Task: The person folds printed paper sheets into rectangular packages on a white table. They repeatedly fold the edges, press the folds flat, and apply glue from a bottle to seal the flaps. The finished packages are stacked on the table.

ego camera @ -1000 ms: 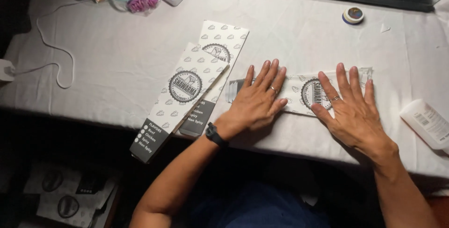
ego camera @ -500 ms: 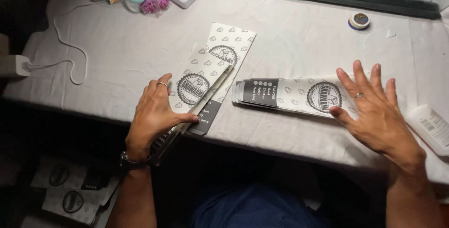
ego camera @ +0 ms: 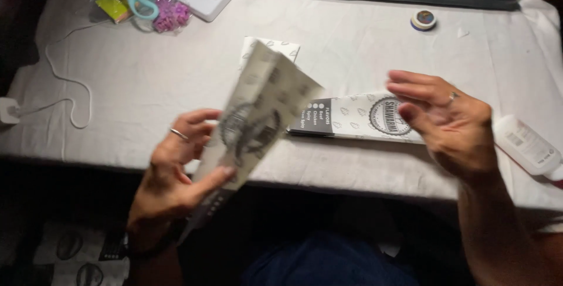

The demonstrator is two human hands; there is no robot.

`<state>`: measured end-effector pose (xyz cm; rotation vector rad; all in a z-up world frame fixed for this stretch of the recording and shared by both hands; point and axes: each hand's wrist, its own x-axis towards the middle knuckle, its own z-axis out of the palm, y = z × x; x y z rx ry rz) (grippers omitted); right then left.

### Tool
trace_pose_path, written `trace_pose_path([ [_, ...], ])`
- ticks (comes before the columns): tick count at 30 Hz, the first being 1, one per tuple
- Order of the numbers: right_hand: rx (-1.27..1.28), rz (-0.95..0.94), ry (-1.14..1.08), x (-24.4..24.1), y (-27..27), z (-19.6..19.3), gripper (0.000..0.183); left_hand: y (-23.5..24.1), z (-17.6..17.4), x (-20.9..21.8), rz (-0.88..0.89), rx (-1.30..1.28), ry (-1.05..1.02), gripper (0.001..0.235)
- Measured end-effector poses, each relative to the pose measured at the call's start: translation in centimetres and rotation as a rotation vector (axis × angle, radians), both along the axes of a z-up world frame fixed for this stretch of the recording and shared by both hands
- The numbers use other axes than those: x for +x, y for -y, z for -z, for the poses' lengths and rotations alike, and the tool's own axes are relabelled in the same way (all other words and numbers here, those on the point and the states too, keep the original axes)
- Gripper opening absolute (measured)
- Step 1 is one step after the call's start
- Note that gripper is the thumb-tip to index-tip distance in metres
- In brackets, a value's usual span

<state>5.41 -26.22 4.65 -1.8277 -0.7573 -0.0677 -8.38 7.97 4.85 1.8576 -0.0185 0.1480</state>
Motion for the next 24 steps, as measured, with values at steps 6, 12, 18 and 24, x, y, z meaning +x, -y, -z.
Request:
trace_pose_path([
  [6,0.090,0.031,-0.312,-0.1,-2.3,0.3,0.045,3.2,-0.8,1.4,0.296,0.072,0.010,0.064],
  [12,0.156,0.079,-0.449,-0.1,-0.2,1.9,0.022,4.0,1.9,2.9,0.453,0.064,0.016,0.083],
  [18,0.035,0.137,-0.469,-0.4,1.4,2.4,0.029,4.5,4.5,3.6,0.374,0.246,0.115,0.102],
  [24,-0.019,0.252,-0.467,-0.4,2.2,2.6,0.012,4.8,5.0,3.4,0.345,0.125,0.185,0.089],
])
